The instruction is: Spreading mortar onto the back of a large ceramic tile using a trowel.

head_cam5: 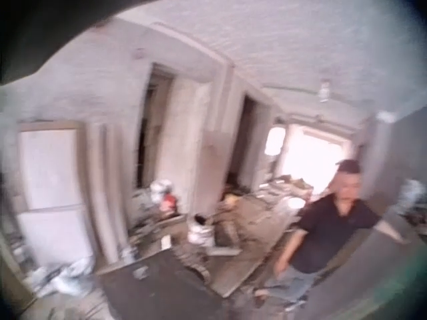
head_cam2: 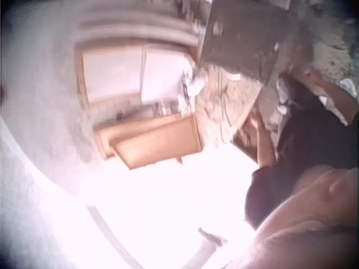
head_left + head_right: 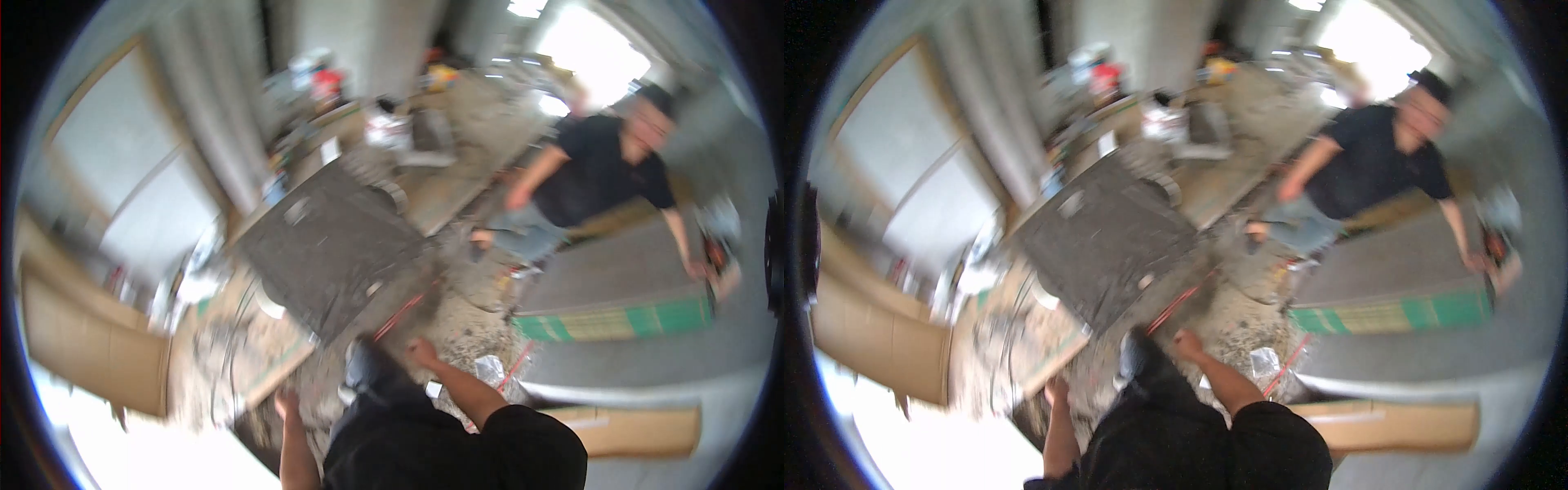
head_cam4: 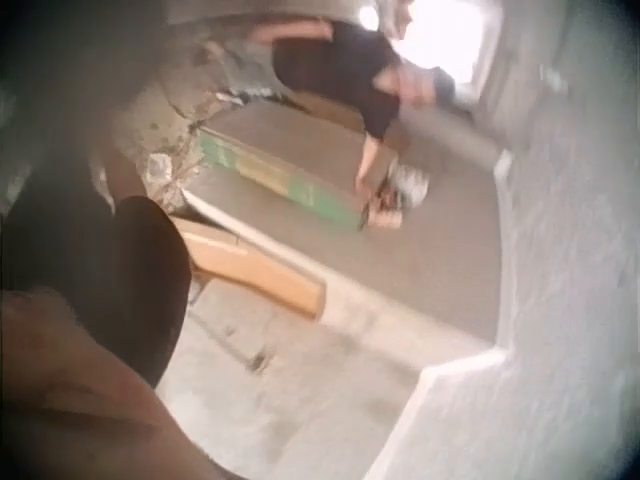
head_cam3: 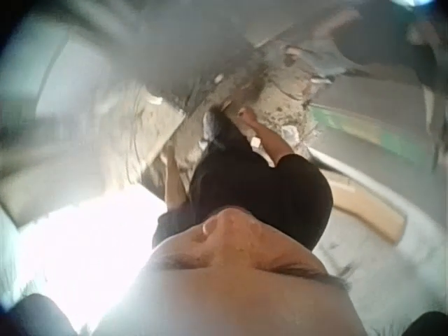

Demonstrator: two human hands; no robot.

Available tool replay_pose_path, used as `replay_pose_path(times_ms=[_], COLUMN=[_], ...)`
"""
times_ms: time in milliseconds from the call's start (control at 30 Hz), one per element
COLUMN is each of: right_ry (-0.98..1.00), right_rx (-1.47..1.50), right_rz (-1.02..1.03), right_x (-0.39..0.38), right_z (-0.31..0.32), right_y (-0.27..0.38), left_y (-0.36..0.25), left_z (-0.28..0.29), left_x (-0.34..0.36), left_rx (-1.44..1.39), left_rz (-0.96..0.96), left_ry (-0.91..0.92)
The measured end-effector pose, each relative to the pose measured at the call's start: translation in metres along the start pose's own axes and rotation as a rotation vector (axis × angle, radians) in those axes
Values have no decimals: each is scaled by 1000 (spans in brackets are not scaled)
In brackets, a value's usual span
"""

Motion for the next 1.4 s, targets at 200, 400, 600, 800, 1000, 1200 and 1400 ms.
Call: replay_pose_path(times_ms=[200,400,600,800,1000,1200,1400], right_ry=[179,284,487,259,70,-13,113], right_rx=[-138,-255,-171,-26,-274,-295,-156], right_rz=[-78,-185,-145,-312,-98,-22,-72], right_x=[13,68,162,330,443,515,543], right_z=[49,86,78,148,138,157,112], right_y=[-6,-83,-131,-233,-201,-197,-174], left_y=[104,125,81,30,56,73,66], left_z=[40,-33,-109,-204,-119,-149,-118], left_x=[-122,-203,-225,-97,13,109,146], left_rx=[160,78,769,998,1188,792,646], left_rz=[297,421,308,-173,-125,77,-90], left_ry=[-183,-402,-261,144,-236,-455,-443])
Point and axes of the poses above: each hand's wrist, its own x-axis towards the middle knuckle, its own z-axis out of the back of the hand, y = z × x, the point moved 1 cm from there along x, towards the middle knuckle, and after that the axes turned 7 degrees about y, right-handed, at the moved point
